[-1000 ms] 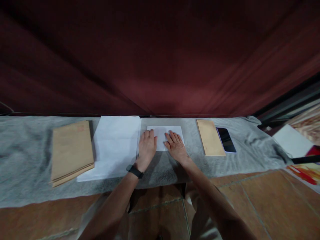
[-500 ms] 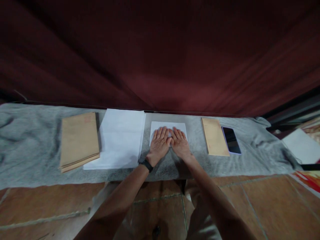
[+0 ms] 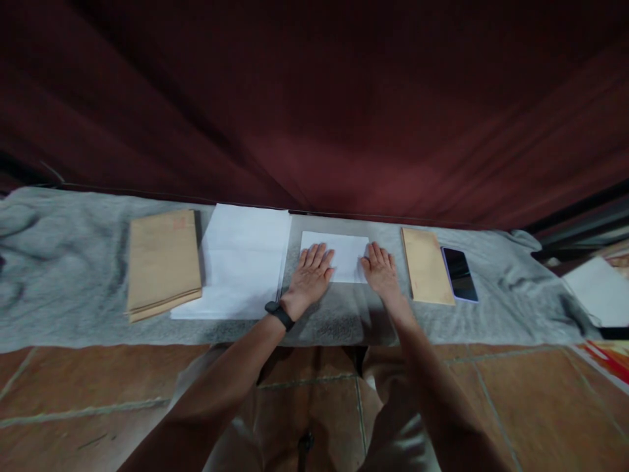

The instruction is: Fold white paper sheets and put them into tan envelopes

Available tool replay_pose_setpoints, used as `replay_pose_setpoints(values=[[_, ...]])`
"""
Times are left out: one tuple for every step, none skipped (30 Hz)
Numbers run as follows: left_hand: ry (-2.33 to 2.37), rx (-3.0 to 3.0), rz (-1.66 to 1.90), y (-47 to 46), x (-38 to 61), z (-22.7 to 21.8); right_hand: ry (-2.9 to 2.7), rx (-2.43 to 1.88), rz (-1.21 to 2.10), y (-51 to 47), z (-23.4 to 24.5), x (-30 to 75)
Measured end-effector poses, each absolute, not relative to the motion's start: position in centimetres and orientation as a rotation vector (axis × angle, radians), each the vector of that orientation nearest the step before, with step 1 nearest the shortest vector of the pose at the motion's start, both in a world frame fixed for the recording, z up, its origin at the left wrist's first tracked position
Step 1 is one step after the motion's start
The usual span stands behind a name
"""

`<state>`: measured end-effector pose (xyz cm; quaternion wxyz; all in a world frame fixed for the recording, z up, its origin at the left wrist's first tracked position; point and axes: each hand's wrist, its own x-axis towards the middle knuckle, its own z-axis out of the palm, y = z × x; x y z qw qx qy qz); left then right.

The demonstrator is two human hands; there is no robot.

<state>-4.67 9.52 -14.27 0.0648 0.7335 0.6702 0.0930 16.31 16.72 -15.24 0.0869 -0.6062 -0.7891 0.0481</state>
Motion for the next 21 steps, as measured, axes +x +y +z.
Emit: replay_pose_setpoints(values=[[2.022,2.215,0.281,9.4,-4.8,-14.3,-2.311,-1.82,0.131,17.0,-15.1,16.3],[2.023,2.215,0.282,9.4,-4.8,-14.4,-2.274,-1.817,0.118,17.1,-14.9,16.1],[2.022,2.218,0.283,9.4,-4.8,-14.4,-2.249,-1.794,0.109,17.3,-14.8,15.6],[2.022,2.221,0.283,9.3,-4.8,-14.4,-2.24,-1.75,0.109,17.3,-14.7,15.0],[2.023,2.225,0.279,9.3,-4.8,-14.4,-2.255,-1.685,0.12,17.2,-14.7,14.2],[2.026,2.229,0.271,9.4,-4.7,-14.4,-2.295,-1.605,0.148,17.1,-14.7,13.3],[2.03,2.235,0.26,9.4,-4.6,-14.4,-2.338,-1.535,0.183,16.9,-14.8,12.3],[2.033,2.243,0.246,9.4,-4.6,-14.5,-2.382,-1.475,0.22,16.7,-14.8,11.4],[2.033,2.253,0.232,9.5,-4.6,-14.5,-2.421,-1.431,0.252,16.5,-15.0,10.5],[2.032,2.265,0.221,9.5,-4.6,-14.5,-2.451,-1.407,0.274,16.4,-15.1,9.8],[2.032,2.277,0.214,9.5,-4.6,-14.5,-2.469,-1.408,0.281,16.3,-15.1,9.3],[2.035,2.286,0.21,9.5,-4.6,-14.6,-2.485,-1.415,0.277,16.3,-15.2,8.9],[2.037,2.294,0.207,9.5,-4.6,-14.6,-2.497,-1.426,0.266,16.4,-15.2,8.7],[2.04,2.299,0.205,9.5,-4.6,-14.6,-2.501,-1.44,0.25,16.5,-15.2,8.6],[2.041,2.302,0.205,9.5,-4.6,-14.6,-2.498,-1.457,0.232,16.6,-15.3,8.6],[2.04,2.304,0.205,9.5,-4.6,-14.6,-2.488,-1.474,0.215,16.8,-15.3,8.7],[2.035,2.308,0.208,9.6,-4.7,-14.6,-2.476,-1.492,0.199,16.9,-15.3,8.8],[2.026,2.315,0.216,9.6,-4.8,-14.5,-2.462,-1.509,0.186,17.0,-15.4,8.9],[2.014,2.326,0.227,9.7,-5.0,-14.5,-2.45,-1.522,0.173,17.2,-15.5,9.0],[1.999,2.339,0.239,9.9,-5.3,-14.5,-2.444,-1.527,0.162,17.3,-15.7,9.1],[1.979,2.354,0.251,10.0,-5.6,-14.6,-2.441,-1.528,0.153,17.4,-15.8,9.1]])
